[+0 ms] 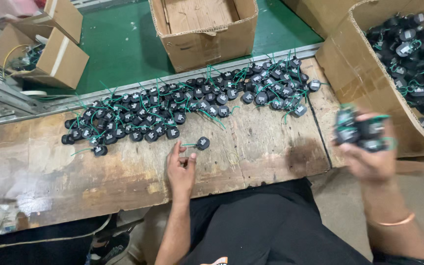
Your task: The person picks up black plug-shaped components with green wires from the workbench, wraps and secures the wire around each component by hand, and places the finished piece onto a growing pile on the bench, occasionally reaching into a cardboard box.
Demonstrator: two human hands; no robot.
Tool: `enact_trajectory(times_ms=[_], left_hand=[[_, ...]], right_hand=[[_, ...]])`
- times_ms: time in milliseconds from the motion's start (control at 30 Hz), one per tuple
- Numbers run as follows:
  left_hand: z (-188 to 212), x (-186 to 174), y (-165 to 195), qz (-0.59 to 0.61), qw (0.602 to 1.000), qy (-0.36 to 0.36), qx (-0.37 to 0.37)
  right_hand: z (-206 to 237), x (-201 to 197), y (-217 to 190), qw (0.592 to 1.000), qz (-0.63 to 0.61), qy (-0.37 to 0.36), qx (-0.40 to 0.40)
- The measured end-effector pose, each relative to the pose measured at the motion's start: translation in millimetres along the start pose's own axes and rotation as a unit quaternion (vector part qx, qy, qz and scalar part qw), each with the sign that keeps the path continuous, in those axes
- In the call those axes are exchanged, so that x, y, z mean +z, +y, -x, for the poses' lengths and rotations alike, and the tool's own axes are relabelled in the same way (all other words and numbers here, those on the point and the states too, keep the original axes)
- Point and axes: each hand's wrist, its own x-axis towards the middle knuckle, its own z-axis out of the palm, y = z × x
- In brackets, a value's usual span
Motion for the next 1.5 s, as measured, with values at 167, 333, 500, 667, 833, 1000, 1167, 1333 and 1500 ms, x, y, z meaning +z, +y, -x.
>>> enact_trajectory(times_ms=[167,333,500,667,833,1000,1167,1333,1500], left_hand=[[-12,7,4,-0.015,0.996,-0.013,0.085],[-11,15,10,-0.011,0.985,0.043,0.169],[3,24,12,0.192,0.971,0.046,0.131],[19,50,20,0.286,0.932,-0.181,0.128],[25,68,31,0.044,0.945,-0.153,0.286],[31,48,29,0.099,0.930,-0.239,0.263],[28,25,29,0.063,0.906,-0.244,0.338],[39,43,32,0.071,0.939,-0.218,0.256],[46,63,34,0.043,0.933,-0.148,0.325]], right_hand=[[-68,-92,-72,0.957,0.236,0.167,-0.006],[-98,-65,-90,0.889,0.411,0.189,0.073],[-54,43,-24,0.907,0.406,0.105,-0.040],[-19,109,99,0.898,0.264,-0.319,0.147],[4,127,156,0.820,0.396,-0.355,0.210],[8,114,164,0.845,0.239,-0.427,0.215],[8,112,162,0.866,0.029,-0.345,0.362],[11,117,162,0.875,0.217,-0.404,0.154],[15,109,165,0.895,0.153,-0.363,0.208]])
